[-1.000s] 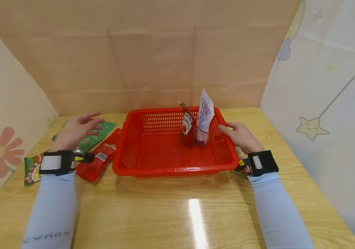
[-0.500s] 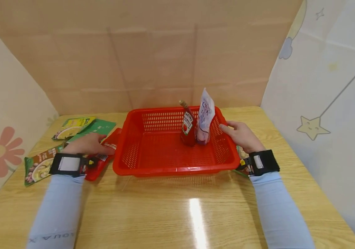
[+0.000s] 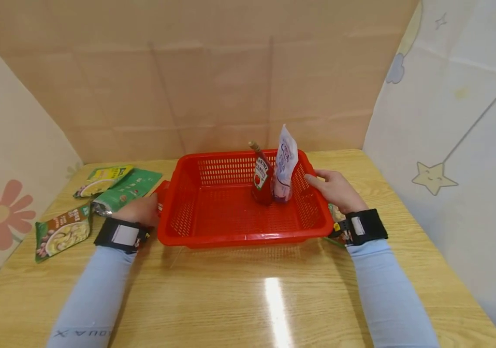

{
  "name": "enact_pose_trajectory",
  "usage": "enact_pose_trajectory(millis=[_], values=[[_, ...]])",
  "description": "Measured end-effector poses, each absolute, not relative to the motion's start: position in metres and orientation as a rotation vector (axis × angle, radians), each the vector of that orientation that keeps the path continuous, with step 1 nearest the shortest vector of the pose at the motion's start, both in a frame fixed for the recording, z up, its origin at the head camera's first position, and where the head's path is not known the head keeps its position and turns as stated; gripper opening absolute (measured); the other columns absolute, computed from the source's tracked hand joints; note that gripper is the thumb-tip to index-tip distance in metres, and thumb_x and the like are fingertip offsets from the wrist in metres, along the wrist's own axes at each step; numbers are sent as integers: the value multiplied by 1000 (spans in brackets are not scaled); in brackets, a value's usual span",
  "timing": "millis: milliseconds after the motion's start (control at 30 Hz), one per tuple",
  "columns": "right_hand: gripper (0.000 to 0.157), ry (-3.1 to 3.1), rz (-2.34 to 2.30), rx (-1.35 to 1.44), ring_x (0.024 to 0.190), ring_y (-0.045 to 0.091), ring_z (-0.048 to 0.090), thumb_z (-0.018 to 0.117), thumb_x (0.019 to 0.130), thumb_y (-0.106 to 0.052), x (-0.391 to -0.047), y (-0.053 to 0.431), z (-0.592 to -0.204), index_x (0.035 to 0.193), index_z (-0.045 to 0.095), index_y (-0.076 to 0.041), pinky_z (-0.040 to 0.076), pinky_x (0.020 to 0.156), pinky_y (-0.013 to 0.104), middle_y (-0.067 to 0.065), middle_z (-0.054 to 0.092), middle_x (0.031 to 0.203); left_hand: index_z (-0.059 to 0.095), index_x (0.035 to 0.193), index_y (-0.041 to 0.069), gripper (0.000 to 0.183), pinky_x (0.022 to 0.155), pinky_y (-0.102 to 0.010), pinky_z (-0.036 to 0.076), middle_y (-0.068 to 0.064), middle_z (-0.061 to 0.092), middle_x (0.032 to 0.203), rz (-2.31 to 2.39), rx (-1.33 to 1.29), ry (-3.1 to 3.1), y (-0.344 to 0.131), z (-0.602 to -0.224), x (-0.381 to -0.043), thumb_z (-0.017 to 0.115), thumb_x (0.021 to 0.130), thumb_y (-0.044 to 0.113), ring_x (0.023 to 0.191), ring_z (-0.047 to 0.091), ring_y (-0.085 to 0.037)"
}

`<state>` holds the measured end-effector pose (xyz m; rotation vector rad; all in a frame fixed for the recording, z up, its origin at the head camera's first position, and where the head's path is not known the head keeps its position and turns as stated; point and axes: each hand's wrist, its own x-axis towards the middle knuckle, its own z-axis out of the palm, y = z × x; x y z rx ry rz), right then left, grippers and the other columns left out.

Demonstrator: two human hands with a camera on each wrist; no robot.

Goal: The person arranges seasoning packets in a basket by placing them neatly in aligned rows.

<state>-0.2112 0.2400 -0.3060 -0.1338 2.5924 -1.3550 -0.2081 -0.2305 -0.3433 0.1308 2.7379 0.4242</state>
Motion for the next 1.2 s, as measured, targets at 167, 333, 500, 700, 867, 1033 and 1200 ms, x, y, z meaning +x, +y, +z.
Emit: enact_pose_trajectory(millis=[167, 333, 500, 700, 867, 1033, 1200], values=[[65, 2608, -1344, -141, 81, 27, 66, 50, 91, -45, -211, 239, -307, 135, 40, 1, 54, 68, 35, 25, 58, 109, 49, 106, -3, 52, 51, -30, 41, -9, 57, 80, 566, 202, 2738, -239, -347, -210, 70, 60, 9, 65, 52, -24], [65, 2607, -1336, -141, 80, 26, 66, 50, 91, -46, -211, 238, -308, 134, 41, 2, 54, 68, 35, 25, 58, 107, 39, 121, -2, 65, 58, -31, 44, -14, 54, 95, 678, 129, 2703, -258, -336, -209, 70, 67, 17, 77, 52, -28], [65, 2610, -1323, -144, 79, 27, 66, 50, 91, -47, -211, 238, -307, 134, 41, 1, 54, 68, 36, 25, 58, 107, 11, 140, -5, 89, 68, -36, 47, -25, 45, 112, 781, 52, 2750, -278, -310, -203, 64, 78, 30, 90, 50, -36], [66, 2630, -1300, -141, 80, 27, 66, 50, 90, -47, -210, 239, -305, 134, 41, 1, 54, 68, 35, 25, 58, 108, -5, 146, 10, 93, 69, -47, 51, -26, 40, 121, 1147, -35, 2822, -287, -281, -192, 61, 82, 32, 97, 49, -40], [67, 2643, -1292, -134, 80, 26, 66, 50, 90, -48, -209, 240, -304, 134, 42, 1, 54, 68, 35, 25, 59, 108, 0, 147, 25, 84, 80, -54, 47, -19, 35, 129, 1721, 29, 2656, -280, -269, -189, 60, 87, 27, 108, 44, -38], [66, 2667, -1237, -152, 77, 26, 66, 51, 91, -46, -207, 241, -301, 135, 40, 2, 54, 67, 36, 25, 59, 105, 19, 141, 17, 68, 80, -34, 50, -14, 37, 128, 2301, 178, 2271, -269, -261, -186, 62, 88, 22, 112, 43, -29], [65, 2697, -1211, -167, 82, 31, 66, 49, 93, -40, -197, 247, -284, 139, 34, 3, 54, 66, 39, 31, 57, 110, 27, 132, 12, 57, 80, -33, 50, -11, 39, 127, 2578, 268, 1931, -257, -254, -178, 62, 88, 17, 112, 46, -26]])
